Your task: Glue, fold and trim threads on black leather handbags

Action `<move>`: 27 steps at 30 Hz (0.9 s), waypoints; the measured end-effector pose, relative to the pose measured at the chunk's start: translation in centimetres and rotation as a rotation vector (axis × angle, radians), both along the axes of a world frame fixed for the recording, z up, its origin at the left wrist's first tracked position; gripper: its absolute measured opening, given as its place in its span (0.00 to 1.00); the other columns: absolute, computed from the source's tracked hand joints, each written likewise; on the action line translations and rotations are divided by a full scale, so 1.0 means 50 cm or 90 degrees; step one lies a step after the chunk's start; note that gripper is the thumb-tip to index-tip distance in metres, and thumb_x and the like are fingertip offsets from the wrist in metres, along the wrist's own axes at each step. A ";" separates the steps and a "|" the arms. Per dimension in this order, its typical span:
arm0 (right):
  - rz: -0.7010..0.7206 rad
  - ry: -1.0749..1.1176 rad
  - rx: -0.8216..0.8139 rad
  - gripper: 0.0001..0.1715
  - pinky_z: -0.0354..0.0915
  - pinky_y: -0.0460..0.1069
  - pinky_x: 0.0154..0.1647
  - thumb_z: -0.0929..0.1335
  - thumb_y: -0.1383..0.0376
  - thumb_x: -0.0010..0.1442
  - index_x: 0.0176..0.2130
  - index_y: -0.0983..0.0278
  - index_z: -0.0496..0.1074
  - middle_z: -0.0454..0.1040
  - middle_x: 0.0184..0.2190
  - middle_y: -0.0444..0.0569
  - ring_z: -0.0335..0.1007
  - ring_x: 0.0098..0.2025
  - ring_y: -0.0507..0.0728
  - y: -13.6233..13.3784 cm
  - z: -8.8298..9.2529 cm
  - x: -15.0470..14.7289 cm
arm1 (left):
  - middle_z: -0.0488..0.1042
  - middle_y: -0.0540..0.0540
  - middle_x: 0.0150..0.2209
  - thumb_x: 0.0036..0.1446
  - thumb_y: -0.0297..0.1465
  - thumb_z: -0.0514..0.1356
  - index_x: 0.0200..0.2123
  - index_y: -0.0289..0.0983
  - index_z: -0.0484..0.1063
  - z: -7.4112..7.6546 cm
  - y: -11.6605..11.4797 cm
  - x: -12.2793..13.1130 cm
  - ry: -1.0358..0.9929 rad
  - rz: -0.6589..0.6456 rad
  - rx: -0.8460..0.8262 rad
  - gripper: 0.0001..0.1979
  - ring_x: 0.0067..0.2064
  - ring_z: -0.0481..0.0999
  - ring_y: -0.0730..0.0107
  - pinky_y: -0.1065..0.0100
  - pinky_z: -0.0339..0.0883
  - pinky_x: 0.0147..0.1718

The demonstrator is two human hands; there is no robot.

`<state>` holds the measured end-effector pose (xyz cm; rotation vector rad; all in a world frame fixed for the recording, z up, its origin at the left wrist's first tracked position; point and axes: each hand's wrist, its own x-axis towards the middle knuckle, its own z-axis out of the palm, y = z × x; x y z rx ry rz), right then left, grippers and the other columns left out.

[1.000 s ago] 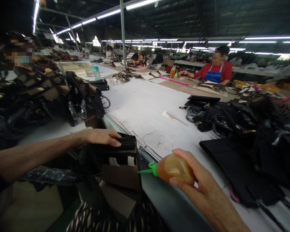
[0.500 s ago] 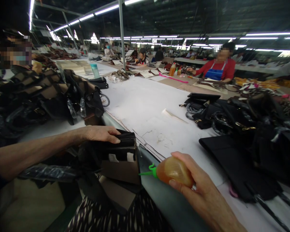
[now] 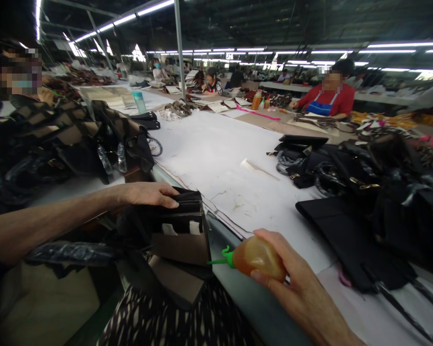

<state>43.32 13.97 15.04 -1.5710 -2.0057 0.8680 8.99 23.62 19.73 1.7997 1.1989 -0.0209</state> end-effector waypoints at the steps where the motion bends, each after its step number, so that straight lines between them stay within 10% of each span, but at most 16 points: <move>1: 0.002 0.003 0.007 0.29 0.64 0.48 0.48 0.65 0.53 0.55 0.54 0.57 0.59 0.66 0.51 0.46 0.64 0.50 0.60 0.001 -0.002 0.000 | 0.75 0.49 0.36 0.51 0.40 0.55 0.40 0.35 0.73 0.002 -0.001 0.001 0.003 0.002 0.003 0.18 0.37 0.72 0.67 0.73 0.63 0.35; 13: 0.050 0.004 0.001 0.27 0.62 0.50 0.50 0.64 0.53 0.56 0.53 0.57 0.59 0.65 0.52 0.49 0.62 0.52 0.63 0.002 -0.002 -0.006 | 0.75 0.49 0.37 0.54 0.38 0.53 0.42 0.34 0.72 0.028 -0.007 0.009 0.040 -0.027 0.034 0.17 0.39 0.70 0.68 0.74 0.62 0.35; 27: -0.160 0.187 -0.031 0.35 0.66 0.51 0.43 0.67 0.50 0.50 0.53 0.61 0.59 0.72 0.40 0.48 0.68 0.44 0.63 0.075 0.001 0.014 | 0.73 0.50 0.36 0.57 0.37 0.51 0.42 0.36 0.69 0.120 0.000 0.039 0.070 -0.057 0.293 0.15 0.36 0.70 0.69 0.74 0.61 0.35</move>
